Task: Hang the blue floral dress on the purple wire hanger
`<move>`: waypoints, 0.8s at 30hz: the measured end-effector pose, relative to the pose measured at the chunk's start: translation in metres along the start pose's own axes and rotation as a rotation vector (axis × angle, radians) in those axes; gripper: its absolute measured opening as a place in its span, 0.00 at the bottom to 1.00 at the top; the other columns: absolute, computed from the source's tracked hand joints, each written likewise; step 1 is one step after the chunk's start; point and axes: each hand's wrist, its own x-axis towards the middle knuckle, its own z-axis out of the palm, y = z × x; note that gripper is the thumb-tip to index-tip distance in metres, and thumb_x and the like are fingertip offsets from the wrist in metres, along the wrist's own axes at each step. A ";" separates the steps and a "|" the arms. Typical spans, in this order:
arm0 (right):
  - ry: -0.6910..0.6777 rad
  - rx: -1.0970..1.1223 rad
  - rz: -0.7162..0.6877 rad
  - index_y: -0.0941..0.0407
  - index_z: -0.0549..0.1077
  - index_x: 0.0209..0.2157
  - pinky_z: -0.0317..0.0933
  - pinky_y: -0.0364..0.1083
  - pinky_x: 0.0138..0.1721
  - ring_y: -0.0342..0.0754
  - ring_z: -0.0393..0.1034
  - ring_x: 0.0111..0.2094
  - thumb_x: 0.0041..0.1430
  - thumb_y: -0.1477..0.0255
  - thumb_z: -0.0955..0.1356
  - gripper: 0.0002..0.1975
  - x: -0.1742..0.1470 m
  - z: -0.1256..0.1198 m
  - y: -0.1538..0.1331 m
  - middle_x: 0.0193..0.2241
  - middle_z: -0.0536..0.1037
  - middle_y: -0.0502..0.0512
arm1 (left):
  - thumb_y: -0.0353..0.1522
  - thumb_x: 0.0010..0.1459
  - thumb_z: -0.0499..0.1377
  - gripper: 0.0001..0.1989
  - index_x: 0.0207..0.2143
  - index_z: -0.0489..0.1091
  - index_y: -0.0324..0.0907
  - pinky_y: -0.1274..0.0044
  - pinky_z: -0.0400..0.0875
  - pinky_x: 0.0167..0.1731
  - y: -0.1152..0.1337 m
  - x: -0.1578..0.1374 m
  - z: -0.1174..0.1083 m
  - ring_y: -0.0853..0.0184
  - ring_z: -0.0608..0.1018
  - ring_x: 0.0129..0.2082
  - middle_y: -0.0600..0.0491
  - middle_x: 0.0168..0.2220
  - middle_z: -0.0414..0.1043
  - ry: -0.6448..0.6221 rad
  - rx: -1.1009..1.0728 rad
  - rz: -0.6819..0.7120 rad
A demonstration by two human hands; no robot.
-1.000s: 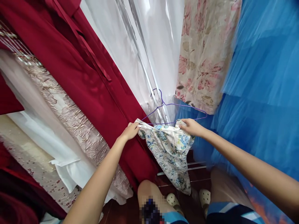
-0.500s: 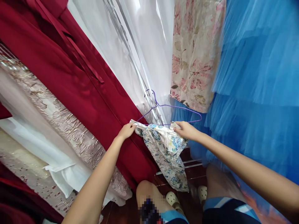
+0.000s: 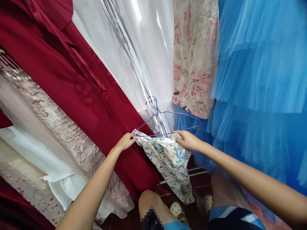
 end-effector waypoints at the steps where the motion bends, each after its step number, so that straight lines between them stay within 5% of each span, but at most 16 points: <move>1: -0.005 -0.011 0.012 0.55 0.72 0.55 0.64 0.47 0.49 0.58 0.74 0.50 0.58 0.74 0.67 0.23 0.000 0.000 -0.001 0.48 0.81 0.58 | 0.42 0.55 0.54 0.17 0.33 0.77 0.41 0.70 0.67 0.46 -0.001 -0.003 -0.004 0.55 0.76 0.40 0.48 0.37 0.78 0.009 0.006 0.007; 8: -0.017 -0.097 0.032 0.57 0.68 0.60 0.64 0.48 0.45 0.61 0.72 0.52 0.60 0.69 0.65 0.26 0.001 0.005 -0.001 0.52 0.77 0.62 | 0.39 0.57 0.55 0.13 0.35 0.77 0.44 0.71 0.67 0.46 -0.007 -0.045 -0.026 0.57 0.73 0.43 0.49 0.40 0.77 0.025 0.085 0.133; 13: -0.029 -0.132 0.042 0.57 0.77 0.44 0.62 0.45 0.34 0.59 0.76 0.40 0.60 0.67 0.65 0.14 0.004 0.004 -0.001 0.38 0.83 0.61 | 0.39 0.59 0.54 0.14 0.39 0.77 0.44 0.68 0.66 0.52 0.006 -0.060 -0.032 0.56 0.71 0.51 0.49 0.51 0.74 0.121 0.052 0.103; 17: -0.035 -0.119 0.039 0.56 0.78 0.46 0.62 0.45 0.37 0.58 0.76 0.42 0.60 0.69 0.65 0.15 0.005 0.005 -0.002 0.41 0.82 0.60 | 0.41 0.58 0.56 0.15 0.40 0.76 0.42 0.67 0.66 0.53 0.042 -0.048 -0.033 0.56 0.73 0.50 0.49 0.51 0.74 0.203 -0.127 0.122; 21: -0.005 -0.127 0.044 0.57 0.74 0.55 0.64 0.48 0.42 0.60 0.75 0.46 0.61 0.68 0.65 0.22 -0.001 0.009 -0.004 0.46 0.81 0.62 | 0.40 0.57 0.58 0.16 0.42 0.72 0.39 0.73 0.71 0.40 0.080 -0.022 -0.023 0.62 0.76 0.37 0.51 0.38 0.75 0.236 -0.284 0.114; 24: 0.012 -0.046 0.039 0.57 0.69 0.60 0.65 0.49 0.40 0.58 0.76 0.41 0.60 0.65 0.66 0.27 -0.011 0.008 -0.001 0.43 0.82 0.61 | 0.35 0.54 0.59 0.11 0.38 0.70 0.39 0.77 0.69 0.37 0.092 -0.007 -0.008 0.66 0.75 0.35 0.53 0.35 0.73 0.388 -0.345 0.136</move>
